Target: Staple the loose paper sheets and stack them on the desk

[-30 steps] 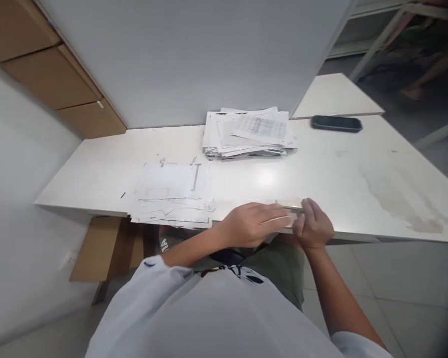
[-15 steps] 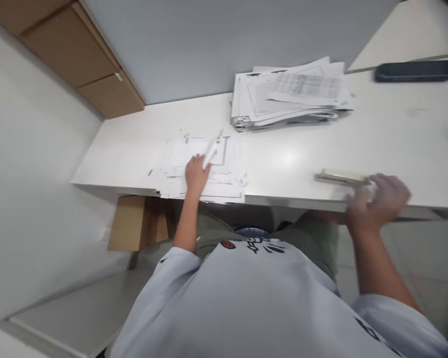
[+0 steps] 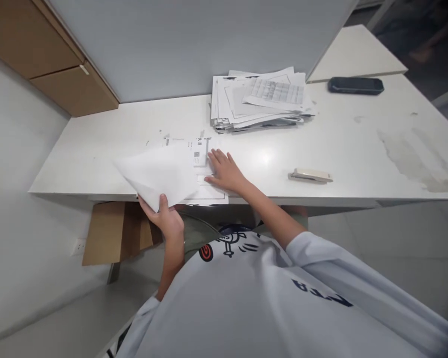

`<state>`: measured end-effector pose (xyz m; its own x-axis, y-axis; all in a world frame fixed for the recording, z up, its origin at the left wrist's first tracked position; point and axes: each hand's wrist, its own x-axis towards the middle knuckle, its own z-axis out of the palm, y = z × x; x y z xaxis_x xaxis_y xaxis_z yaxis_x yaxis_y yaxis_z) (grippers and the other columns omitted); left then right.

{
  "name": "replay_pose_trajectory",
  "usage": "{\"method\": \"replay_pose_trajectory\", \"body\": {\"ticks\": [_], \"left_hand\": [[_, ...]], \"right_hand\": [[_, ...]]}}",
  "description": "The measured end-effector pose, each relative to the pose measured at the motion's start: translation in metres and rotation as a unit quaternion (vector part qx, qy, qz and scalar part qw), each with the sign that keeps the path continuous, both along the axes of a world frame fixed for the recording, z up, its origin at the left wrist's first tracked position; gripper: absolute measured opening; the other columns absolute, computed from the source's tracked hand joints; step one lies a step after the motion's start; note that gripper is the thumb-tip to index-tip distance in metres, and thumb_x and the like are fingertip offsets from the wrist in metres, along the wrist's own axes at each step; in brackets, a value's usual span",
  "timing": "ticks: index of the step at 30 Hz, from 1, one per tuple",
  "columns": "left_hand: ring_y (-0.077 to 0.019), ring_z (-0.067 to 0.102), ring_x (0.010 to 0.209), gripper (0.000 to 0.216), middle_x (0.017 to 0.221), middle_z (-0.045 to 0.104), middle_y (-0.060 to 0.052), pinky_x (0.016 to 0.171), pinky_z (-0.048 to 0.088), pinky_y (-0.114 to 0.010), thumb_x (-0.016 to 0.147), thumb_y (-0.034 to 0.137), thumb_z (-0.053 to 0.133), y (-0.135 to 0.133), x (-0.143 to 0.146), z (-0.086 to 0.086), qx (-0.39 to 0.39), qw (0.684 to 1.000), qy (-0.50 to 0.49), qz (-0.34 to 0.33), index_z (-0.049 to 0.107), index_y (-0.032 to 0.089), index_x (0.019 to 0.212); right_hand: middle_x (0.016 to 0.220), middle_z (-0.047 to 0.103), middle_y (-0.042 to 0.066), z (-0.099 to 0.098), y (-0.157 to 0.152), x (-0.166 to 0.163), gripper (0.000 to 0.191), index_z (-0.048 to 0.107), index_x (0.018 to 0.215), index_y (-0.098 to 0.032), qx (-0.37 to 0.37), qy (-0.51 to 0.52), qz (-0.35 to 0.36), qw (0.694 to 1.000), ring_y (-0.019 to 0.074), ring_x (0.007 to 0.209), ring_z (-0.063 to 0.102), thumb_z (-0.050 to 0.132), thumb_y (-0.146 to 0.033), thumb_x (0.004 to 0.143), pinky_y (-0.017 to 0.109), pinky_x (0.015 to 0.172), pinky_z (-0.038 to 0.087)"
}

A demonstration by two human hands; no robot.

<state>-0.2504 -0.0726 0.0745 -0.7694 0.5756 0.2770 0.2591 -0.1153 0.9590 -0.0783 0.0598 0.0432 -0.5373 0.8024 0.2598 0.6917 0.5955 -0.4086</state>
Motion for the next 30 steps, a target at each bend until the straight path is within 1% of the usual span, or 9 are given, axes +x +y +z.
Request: {"method": "replay_pose_trajectory", "body": {"ticks": [3, 5, 7, 10, 12, 15, 20, 25, 30], "left_hand": [[-0.0225, 0.058, 0.124, 0.06, 0.141, 0.055, -0.01, 0.101, 0.052, -0.034, 0.092, 0.053, 0.052, -0.034, -0.008, 0.006, 0.031, 0.987, -0.146, -0.064, 0.043, 0.025, 0.144], [-0.023, 0.058, 0.124, 0.052, 0.137, 0.059, -0.01, 0.104, 0.05, -0.034, 0.09, 0.045, 0.059, -0.055, -0.013, 0.004, 0.05, 0.964, -0.26, -0.042, 0.053, 0.022, 0.136], [-0.023, 0.059, 0.123, 0.043, 0.133, 0.062, -0.011, 0.106, 0.048, -0.035, 0.089, 0.034, 0.062, -0.069, -0.013, -0.004, 0.047, 0.931, -0.361, -0.014, 0.058, 0.019, 0.129], [-0.0239, 0.062, 0.118, 0.034, 0.125, 0.067, -0.013, 0.107, 0.047, -0.039, 0.089, 0.022, 0.06, -0.078, -0.003, -0.019, 0.002, 0.893, -0.45, 0.005, 0.062, 0.015, 0.123], [-0.0242, 0.066, 0.113, 0.032, 0.119, 0.07, -0.013, 0.106, 0.047, -0.04, 0.089, 0.017, 0.059, -0.075, 0.009, -0.026, -0.026, 0.884, -0.467, 0.005, 0.063, 0.014, 0.12], [-0.0249, 0.067, 0.109, 0.03, 0.113, 0.072, -0.013, 0.105, 0.048, -0.04, 0.089, 0.019, 0.06, -0.065, 0.035, -0.029, -0.045, 0.873, -0.483, -0.044, 0.064, 0.013, 0.118], [-0.0225, 0.062, 0.119, 0.04, 0.12, 0.07, -0.009, 0.103, 0.048, -0.033, 0.089, 0.028, 0.063, -0.041, 0.089, -0.017, -0.017, 0.877, -0.473, -0.087, 0.06, 0.02, 0.127], [-0.0262, 0.055, 0.127, 0.051, 0.134, 0.062, -0.01, 0.099, 0.051, -0.039, 0.094, 0.055, 0.046, -0.022, 0.143, -0.012, 0.01, 0.83, -0.507, -0.232, 0.058, 0.022, 0.132], [-0.0288, 0.055, 0.127, 0.058, 0.133, 0.062, -0.011, 0.097, 0.053, -0.042, 0.09, 0.058, 0.052, -0.019, 0.172, -0.016, -0.055, 0.835, -0.467, -0.286, 0.054, 0.023, 0.137]], "right_hand": [[0.125, 0.061, 0.018, -0.002, 0.004, -0.026, 0.06, 0.044, 0.14, -0.013, 0.007, -0.039, -0.01, 0.999, 0.0312, 0.113, 0.054, 0.055, -0.044, 0.091, 0.044, 0.096, 0.039], [0.106, 0.067, 0.014, -0.005, -0.009, -0.029, 0.041, 0.056, 0.129, -0.014, 0.052, -0.041, -0.026, 0.997, 0.0278, 0.096, 0.058, 0.051, -0.036, 0.094, 0.039, 0.084, 0.041], [0.092, 0.068, 0.011, -0.006, -0.025, -0.022, 0.026, 0.068, 0.105, -0.017, 0.11, -0.019, -0.041, 0.993, 0.024, 0.084, 0.057, 0.048, -0.03, 0.096, 0.036, 0.075, 0.039], [0.084, 0.068, 0.009, 0.001, -0.048, 0.0, 0.024, 0.07, 0.09, -0.018, 0.209, 0.078, -0.079, 0.972, 0.0196, 0.074, 0.057, 0.049, -0.025, 0.097, 0.033, 0.068, 0.04], [0.089, 0.069, 0.009, 0.012, -0.068, 0.018, 0.018, 0.069, 0.103, -0.018, 0.261, 0.163, -0.072, 0.949, 0.0187, 0.077, 0.059, 0.053, -0.021, 0.095, 0.032, 0.069, 0.046], [0.104, 0.068, 0.011, 0.026, -0.111, 0.047, 0.029, 0.064, 0.118, -0.02, 0.263, 0.225, -0.056, 0.936, 0.0225, 0.096, 0.063, 0.057, -0.012, 0.09, 0.036, 0.083, 0.053], [0.107, 0.067, 0.01, 0.024, -0.174, 0.089, 0.046, 0.06, 0.128, -0.023, 0.245, 0.278, -0.152, 0.916, 0.0255, 0.106, 0.064, 0.058, -0.004, 0.086, 0.041, 0.09, 0.055], [0.109, 0.067, 0.013, -0.001, -0.175, 0.122, 0.045, 0.057, 0.132, -0.02, 0.236, 0.223, -0.169, 0.93, 0.0278, 0.111, 0.062, 0.056, -0.008, 0.089, 0.046, 0.092, 0.057], [0.113, 0.068, 0.014, -0.027, -0.165, 0.143, 0.037, 0.059, 0.128, -0.018, 0.178, 0.21, -0.154, 0.949, 0.0264, 0.112, 0.063, 0.048, -0.011, 0.094, 0.045, 0.092, 0.058]]}}
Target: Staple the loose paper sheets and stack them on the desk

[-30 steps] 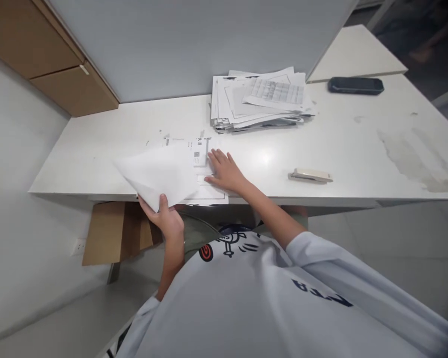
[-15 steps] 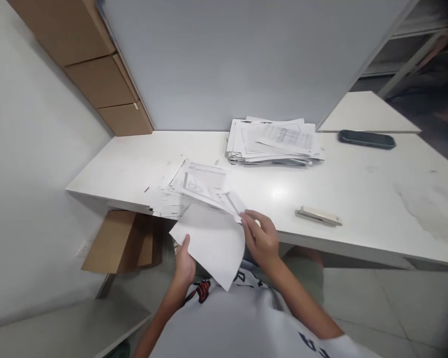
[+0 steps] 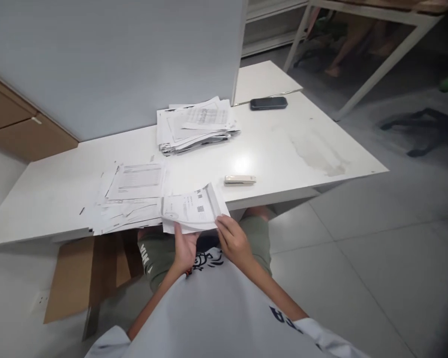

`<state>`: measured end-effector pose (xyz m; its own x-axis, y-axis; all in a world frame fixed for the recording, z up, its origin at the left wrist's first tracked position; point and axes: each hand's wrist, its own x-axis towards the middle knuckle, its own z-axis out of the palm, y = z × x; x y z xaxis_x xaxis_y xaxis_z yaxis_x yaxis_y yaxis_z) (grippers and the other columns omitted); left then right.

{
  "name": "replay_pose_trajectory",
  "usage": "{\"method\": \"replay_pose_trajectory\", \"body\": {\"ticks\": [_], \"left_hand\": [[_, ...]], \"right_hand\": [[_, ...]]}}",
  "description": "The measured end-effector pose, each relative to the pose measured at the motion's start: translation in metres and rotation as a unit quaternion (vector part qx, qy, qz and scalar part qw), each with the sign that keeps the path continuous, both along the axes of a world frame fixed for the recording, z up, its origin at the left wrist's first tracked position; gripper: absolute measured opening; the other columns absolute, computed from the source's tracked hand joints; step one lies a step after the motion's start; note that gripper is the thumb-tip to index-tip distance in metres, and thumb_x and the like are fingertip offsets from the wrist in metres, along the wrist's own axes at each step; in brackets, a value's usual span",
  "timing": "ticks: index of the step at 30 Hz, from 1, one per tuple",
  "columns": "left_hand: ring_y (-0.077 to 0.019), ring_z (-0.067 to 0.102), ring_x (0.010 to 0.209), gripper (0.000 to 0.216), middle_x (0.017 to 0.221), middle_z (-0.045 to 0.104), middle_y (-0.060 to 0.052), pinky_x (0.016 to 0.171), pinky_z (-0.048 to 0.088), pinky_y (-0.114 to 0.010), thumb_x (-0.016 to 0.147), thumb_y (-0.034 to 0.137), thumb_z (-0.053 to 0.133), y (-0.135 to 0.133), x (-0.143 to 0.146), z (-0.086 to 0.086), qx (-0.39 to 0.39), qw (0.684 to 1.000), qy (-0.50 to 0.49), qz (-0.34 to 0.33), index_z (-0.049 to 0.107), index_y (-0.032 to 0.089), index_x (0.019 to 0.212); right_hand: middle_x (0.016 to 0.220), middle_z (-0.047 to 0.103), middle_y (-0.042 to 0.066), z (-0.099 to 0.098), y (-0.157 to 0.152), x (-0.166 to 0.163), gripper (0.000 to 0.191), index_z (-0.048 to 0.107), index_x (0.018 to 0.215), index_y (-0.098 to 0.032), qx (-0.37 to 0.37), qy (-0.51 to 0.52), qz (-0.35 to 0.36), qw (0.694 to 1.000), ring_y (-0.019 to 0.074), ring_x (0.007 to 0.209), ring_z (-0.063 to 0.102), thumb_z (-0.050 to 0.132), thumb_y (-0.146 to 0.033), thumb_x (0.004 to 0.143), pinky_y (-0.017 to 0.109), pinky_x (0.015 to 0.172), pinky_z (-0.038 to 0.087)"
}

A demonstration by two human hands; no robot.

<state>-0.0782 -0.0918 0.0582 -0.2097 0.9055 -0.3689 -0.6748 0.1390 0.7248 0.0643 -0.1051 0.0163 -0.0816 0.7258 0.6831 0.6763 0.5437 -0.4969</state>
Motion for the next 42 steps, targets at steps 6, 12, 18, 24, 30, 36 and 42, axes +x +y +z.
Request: {"method": "replay_pose_trajectory", "body": {"ticks": [6, 12, 18, 24, 30, 36, 42], "left_hand": [[-0.0325, 0.053, 0.129, 0.071, 0.136, 0.059, -0.012, 0.1, 0.052, -0.046, 0.084, 0.066, 0.056, -0.002, 0.007, -0.005, 0.029, 0.996, 0.053, -0.061, 0.051, 0.023, 0.14], [-0.0275, 0.052, 0.13, 0.066, 0.144, 0.052, -0.006, 0.088, 0.059, -0.036, 0.082, 0.045, 0.07, 0.006, 0.008, -0.021, -0.016, 0.984, 0.176, 0.021, 0.046, 0.032, 0.142], [-0.021, 0.065, 0.108, 0.061, 0.139, 0.055, -0.003, 0.068, 0.062, -0.025, 0.082, 0.022, 0.07, 0.015, 0.012, -0.03, -0.047, 0.984, 0.17, 0.036, 0.048, 0.032, 0.138], [-0.0153, 0.068, 0.091, 0.055, 0.133, 0.06, -0.002, 0.051, 0.056, -0.017, 0.083, 0.016, 0.066, 0.027, 0.004, -0.02, -0.047, 0.985, 0.148, 0.079, 0.051, 0.031, 0.135], [-0.0171, 0.067, 0.1, 0.055, 0.128, 0.063, -0.001, 0.061, 0.06, -0.019, 0.08, 0.016, 0.072, 0.033, 0.005, -0.017, -0.061, 0.99, 0.129, 0.024, 0.055, 0.03, 0.131], [-0.0174, 0.071, 0.07, 0.051, 0.11, 0.07, -0.008, 0.05, 0.055, -0.023, 0.077, 0.029, 0.076, 0.032, 0.01, -0.027, -0.105, 0.986, 0.119, -0.053, 0.058, 0.019, 0.124], [-0.0144, 0.066, 0.052, 0.057, 0.099, 0.072, -0.009, 0.041, 0.045, -0.021, 0.072, 0.035, 0.077, 0.031, 0.005, -0.031, -0.096, 0.982, 0.153, -0.055, 0.056, 0.014, 0.12]], "right_hand": [[0.117, 0.068, 0.014, -0.01, -0.001, 0.01, 0.035, 0.061, 0.127, -0.019, -0.047, 0.024, -0.025, 0.998, 0.0277, 0.116, 0.062, 0.049, -0.018, 0.094, 0.048, 0.098, 0.055], [0.113, 0.069, 0.013, -0.011, -0.005, 0.025, 0.029, 0.065, 0.119, -0.019, -0.08, 0.107, -0.053, 0.99, 0.0262, 0.114, 0.062, 0.049, -0.02, 0.095, 0.046, 0.098, 0.055], [0.109, 0.072, 0.009, -0.008, 0.001, 0.03, 0.027, 0.07, 0.111, -0.022, -0.096, 0.131, -0.036, 0.986, 0.0243, 0.114, 0.063, 0.047, -0.021, 0.096, 0.045, 0.099, 0.055], [0.117, 0.071, 0.009, 0.011, 0.016, 0.031, 0.028, 0.07, 0.11, -0.021, -0.093, 0.145, -0.043, 0.984, 0.0255, 0.128, 0.056, 0.046, -0.019, 0.096, 0.047, 0.104, 0.05], [0.115, 0.07, 0.01, 0.01, 0.036, 0.046, 0.025, 0.067, 0.108, -0.021, -0.132, 0.181, -0.108, 0.969, 0.0257, 0.118, 0.061, 0.047, -0.027, 0.094, 0.05, 0.102, 0.049], [0.113, 0.064, 0.013, -0.006, 0.036, 0.043, 0.038, 0.057, 0.115, -0.019, -0.261, 0.382, -0.166, 0.871, 0.0217, 0.091, 0.066, 0.06, -0.039, 0.083, 0.04, 0.078, 0.058], [0.079, 0.066, 0.0, -0.007, 0.035, 0.03, 0.041, 0.054, 0.107, -0.021, -0.355, 0.558, -0.038, 0.749, 0.0165, 0.065, 0.063, 0.067, -0.045, 0.076, 0.034, 0.062, 0.058]]}}
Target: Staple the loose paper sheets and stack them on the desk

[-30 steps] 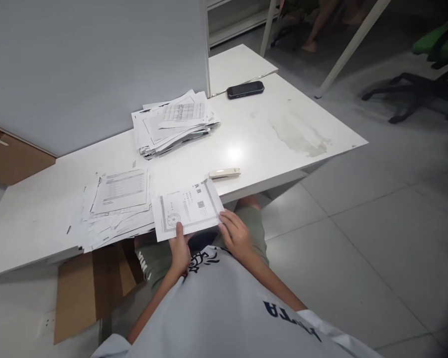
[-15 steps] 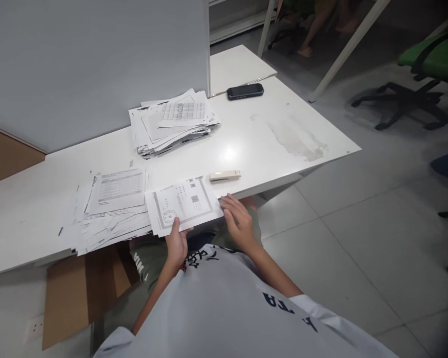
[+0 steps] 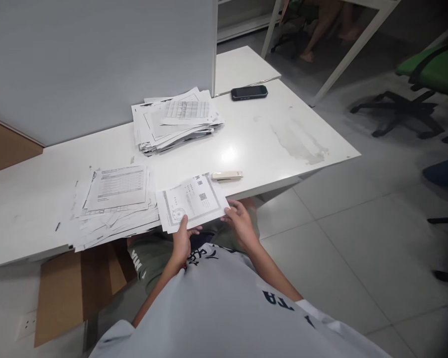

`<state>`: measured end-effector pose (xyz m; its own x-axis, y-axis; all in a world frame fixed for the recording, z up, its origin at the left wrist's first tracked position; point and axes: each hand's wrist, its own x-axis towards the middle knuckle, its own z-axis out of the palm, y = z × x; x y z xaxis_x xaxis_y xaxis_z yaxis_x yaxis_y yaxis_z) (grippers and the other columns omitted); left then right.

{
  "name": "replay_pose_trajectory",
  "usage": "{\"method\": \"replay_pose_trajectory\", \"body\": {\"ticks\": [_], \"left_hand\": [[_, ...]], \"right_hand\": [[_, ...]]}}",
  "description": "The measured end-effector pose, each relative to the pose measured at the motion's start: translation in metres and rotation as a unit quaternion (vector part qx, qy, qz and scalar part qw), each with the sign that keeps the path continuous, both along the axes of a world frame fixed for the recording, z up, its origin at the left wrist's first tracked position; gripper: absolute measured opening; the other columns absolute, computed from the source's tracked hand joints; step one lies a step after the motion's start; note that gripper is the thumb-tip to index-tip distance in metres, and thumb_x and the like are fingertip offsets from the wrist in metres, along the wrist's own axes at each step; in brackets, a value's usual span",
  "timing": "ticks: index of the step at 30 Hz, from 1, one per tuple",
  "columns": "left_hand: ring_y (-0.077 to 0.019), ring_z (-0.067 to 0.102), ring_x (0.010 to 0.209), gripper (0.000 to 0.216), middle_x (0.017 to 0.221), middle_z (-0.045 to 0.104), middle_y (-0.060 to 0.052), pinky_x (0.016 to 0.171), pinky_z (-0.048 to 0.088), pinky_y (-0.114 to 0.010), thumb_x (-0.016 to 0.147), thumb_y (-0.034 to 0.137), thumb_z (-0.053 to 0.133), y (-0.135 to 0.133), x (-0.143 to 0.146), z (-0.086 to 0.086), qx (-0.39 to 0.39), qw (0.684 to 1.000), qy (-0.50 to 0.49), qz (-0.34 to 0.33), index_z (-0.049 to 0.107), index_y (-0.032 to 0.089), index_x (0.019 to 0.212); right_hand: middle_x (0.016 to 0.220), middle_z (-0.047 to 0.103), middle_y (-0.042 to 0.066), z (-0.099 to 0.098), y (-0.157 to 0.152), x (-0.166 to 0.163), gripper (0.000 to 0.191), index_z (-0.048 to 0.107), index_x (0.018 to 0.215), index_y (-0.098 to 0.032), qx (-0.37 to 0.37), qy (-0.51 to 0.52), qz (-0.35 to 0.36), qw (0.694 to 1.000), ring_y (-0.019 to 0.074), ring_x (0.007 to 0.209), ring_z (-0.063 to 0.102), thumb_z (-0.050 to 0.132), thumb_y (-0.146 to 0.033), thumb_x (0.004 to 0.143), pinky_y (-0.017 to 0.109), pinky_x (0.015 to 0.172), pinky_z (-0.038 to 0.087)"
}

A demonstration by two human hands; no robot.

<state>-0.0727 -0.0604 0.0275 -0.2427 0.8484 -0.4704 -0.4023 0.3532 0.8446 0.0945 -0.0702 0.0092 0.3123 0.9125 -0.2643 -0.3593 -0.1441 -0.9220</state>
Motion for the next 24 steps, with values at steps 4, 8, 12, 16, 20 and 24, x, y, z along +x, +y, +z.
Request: {"method": "replay_pose_trajectory", "body": {"ticks": [4, 8, 12, 16, 20, 24], "left_hand": [[-0.0148, 0.067, 0.054, 0.061, 0.1, 0.071, -0.006, 0.04, 0.043, -0.022, 0.07, 0.036, 0.076, -0.002, -0.008, -0.001, 0.021, 0.999, 0.021, 0.013, 0.054, 0.018, 0.123], [-0.0165, 0.067, 0.054, 0.048, 0.08, 0.07, -0.005, 0.04, 0.042, -0.022, 0.071, 0.05, 0.072, -0.002, -0.015, -0.001, 0.046, 0.999, 0.016, -0.024, 0.059, 0.014, 0.1], [-0.0159, 0.065, 0.055, 0.049, 0.074, 0.069, -0.01, 0.042, 0.044, -0.022, 0.074, 0.061, 0.066, -0.003, -0.017, -0.001, 0.072, 0.991, 0.025, -0.111, 0.056, 0.013, 0.078], [-0.0158, 0.065, 0.054, 0.053, 0.07, 0.068, -0.009, 0.043, 0.044, -0.022, 0.071, 0.062, 0.069, 0.0, -0.012, -0.001, 0.053, 0.992, 0.026, -0.114, 0.056, 0.013, 0.086], [-0.0134, 0.061, 0.048, 0.048, 0.063, 0.067, -0.008, 0.041, 0.039, -0.02, 0.067, 0.056, 0.074, 0.009, -0.005, -0.001, 0.029, 0.996, 0.046, -0.076, 0.056, 0.013, 0.078], [-0.0081, 0.05, 0.038, 0.047, 0.052, 0.063, -0.009, 0.038, 0.03, -0.018, 0.073, 0.055, 0.066, 0.016, -0.004, -0.004, 0.011, 0.995, 0.083, -0.047, 0.051, 0.015, 0.056]], "right_hand": [[0.077, 0.069, 0.001, 0.007, 0.0, -0.008, 0.039, 0.056, 0.105, -0.021, 0.032, -0.012, 0.011, 0.999, 0.0166, 0.067, 0.063, 0.069, -0.04, 0.074, 0.033, 0.064, 0.057], [0.086, 0.071, 0.005, 0.01, -0.003, -0.012, 0.034, 0.058, 0.103, -0.019, 0.036, -0.026, -0.073, 0.996, 0.0162, 0.068, 0.063, 0.067, -0.038, 0.076, 0.031, 0.062, 0.056], [0.09, 0.071, 0.005, 0.006, -0.005, -0.005, 0.033, 0.059, 0.102, -0.019, 0.012, -0.01, -0.14, 0.99, 0.0163, 0.071, 0.065, 0.068, -0.037, 0.076, 0.031, 0.064, 0.057], [0.089, 0.07, 0.005, -0.001, -0.002, 0.006, 0.036, 0.062, 0.102, -0.018, -0.007, -0.009, -0.151, 0.989, 0.0181, 0.073, 0.066, 0.069, -0.04, 0.074, 0.033, 0.065, 0.057], [0.114, 0.064, 0.013, 0.002, 0.003, 0.017, 0.042, 0.06, 0.115, -0.018, 0.01, -0.198, -0.129, 0.972, 0.0248, 0.098, 0.064, 0.063, -0.041, 0.08, 0.043, 0.082, 0.055], [0.135, 0.052, 0.015, 0.022, 0.02, 0.031, 0.039, 0.054, 0.127, -0.022, 0.124, -0.482, -0.078, 0.864, 0.0293, 0.126, 0.047, 0.051, -0.035, 0.09, 0.054, 0.105, 0.04]]}}
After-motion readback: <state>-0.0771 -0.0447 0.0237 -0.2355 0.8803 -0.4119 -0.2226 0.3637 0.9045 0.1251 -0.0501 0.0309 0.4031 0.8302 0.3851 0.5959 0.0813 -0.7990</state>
